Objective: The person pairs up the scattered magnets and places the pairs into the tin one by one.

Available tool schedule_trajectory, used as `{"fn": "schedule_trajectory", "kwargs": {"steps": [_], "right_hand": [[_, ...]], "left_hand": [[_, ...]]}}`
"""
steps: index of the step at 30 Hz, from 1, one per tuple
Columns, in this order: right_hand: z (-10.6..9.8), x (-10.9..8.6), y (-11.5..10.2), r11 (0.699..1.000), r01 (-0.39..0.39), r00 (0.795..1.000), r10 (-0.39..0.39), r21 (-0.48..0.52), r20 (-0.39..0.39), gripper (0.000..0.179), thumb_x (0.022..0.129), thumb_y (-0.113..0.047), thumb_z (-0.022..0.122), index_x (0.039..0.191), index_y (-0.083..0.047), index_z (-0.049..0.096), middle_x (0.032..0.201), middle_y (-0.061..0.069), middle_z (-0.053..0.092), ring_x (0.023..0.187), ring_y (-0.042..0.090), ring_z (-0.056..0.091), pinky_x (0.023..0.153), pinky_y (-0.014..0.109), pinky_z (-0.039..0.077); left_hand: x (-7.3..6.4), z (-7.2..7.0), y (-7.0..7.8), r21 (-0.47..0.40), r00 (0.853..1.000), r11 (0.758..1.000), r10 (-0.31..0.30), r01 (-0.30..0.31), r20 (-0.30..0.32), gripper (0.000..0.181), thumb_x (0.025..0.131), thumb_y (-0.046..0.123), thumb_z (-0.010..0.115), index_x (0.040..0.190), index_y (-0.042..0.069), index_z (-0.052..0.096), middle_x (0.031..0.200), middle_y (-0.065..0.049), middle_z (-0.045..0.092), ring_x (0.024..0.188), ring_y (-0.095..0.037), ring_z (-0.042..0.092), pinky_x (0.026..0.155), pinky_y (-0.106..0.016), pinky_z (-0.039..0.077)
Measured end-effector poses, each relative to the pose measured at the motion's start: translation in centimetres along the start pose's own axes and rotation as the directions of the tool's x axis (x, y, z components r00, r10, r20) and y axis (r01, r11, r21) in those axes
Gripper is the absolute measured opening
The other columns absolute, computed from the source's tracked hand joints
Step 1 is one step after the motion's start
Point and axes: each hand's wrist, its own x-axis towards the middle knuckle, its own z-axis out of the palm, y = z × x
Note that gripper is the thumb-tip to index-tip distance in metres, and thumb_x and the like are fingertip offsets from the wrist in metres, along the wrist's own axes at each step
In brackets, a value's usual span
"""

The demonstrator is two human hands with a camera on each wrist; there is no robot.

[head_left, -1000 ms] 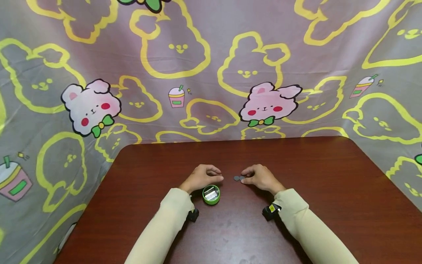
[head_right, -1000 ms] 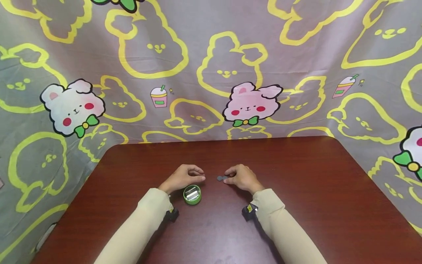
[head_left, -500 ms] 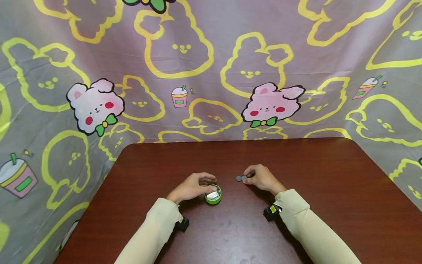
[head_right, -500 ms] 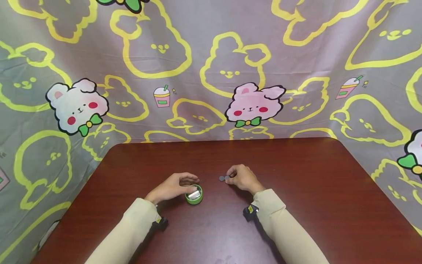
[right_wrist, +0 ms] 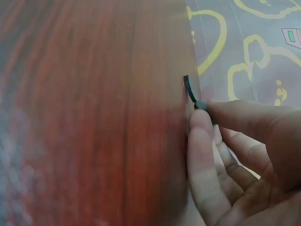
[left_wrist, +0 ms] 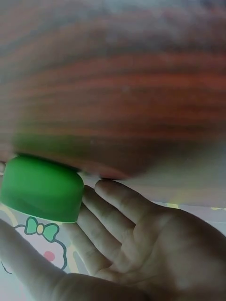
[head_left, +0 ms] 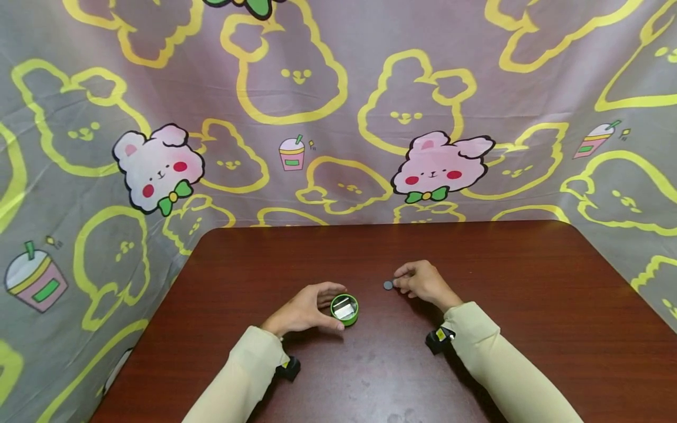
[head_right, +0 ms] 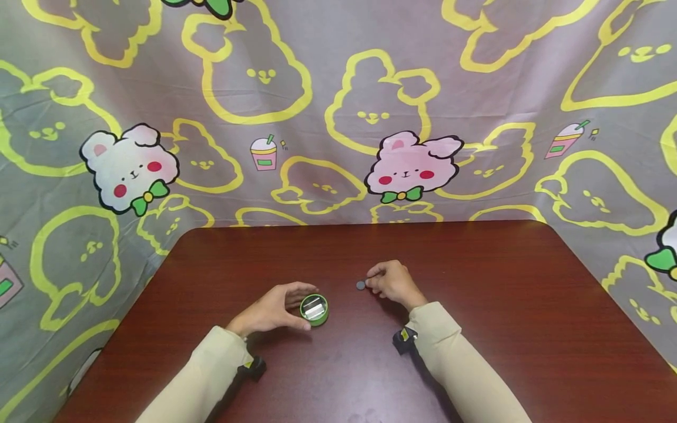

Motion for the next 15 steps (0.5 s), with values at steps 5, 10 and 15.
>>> {"fn": "schedule_trajectory", "kwargs": {"steps": [5,10,15], "right_hand": [[-0.08,0.08,0.09,0.981,-0.034,0.998,0.025,0.193,0.049,0.021,0.092,0.005,0.065,0.11,0.015,0.066,0.086,0.015,0.072,0.071,0.016,0.07,0.066,0.031,0.06],[-0.21,0.14,0.25,0.943,-0.076,0.994,0.045,0.325,0.101,0.026,0.093,0.009,0.06,0.117,0.02,0.059,0.09,0.016,0.071,0.074,0.016,0.07,0.071,0.031,0.06],[-0.24,0.11,0.23,0.929,-0.092,0.99,0.046,0.359,0.136,0.025,0.092,0.01,0.06,0.115,0.021,0.058,0.088,0.014,0.07,0.075,0.017,0.07,0.071,0.031,0.06]], "left_hand": [[-0.14,0.2,-0.12,0.03,1.0,1.0,0.003,-0.002,-0.006,0.075,0.076,0.004,0.087,0.14,-0.006,0.049,0.137,-0.017,0.057,0.13,-0.031,0.052,0.107,-0.038,0.042],[-0.22,0.35,-0.14,0.06,1.0,0.998,0.013,-0.012,-0.024,0.074,0.074,0.004,0.088,0.139,-0.005,0.052,0.136,-0.016,0.058,0.13,-0.031,0.053,0.107,-0.039,0.042],[-0.36,0.45,-0.33,0.04,0.999,0.999,0.017,-0.016,-0.04,0.071,0.074,0.001,0.088,0.137,-0.004,0.054,0.133,-0.015,0.061,0.128,-0.031,0.054,0.104,-0.035,0.045]]}}
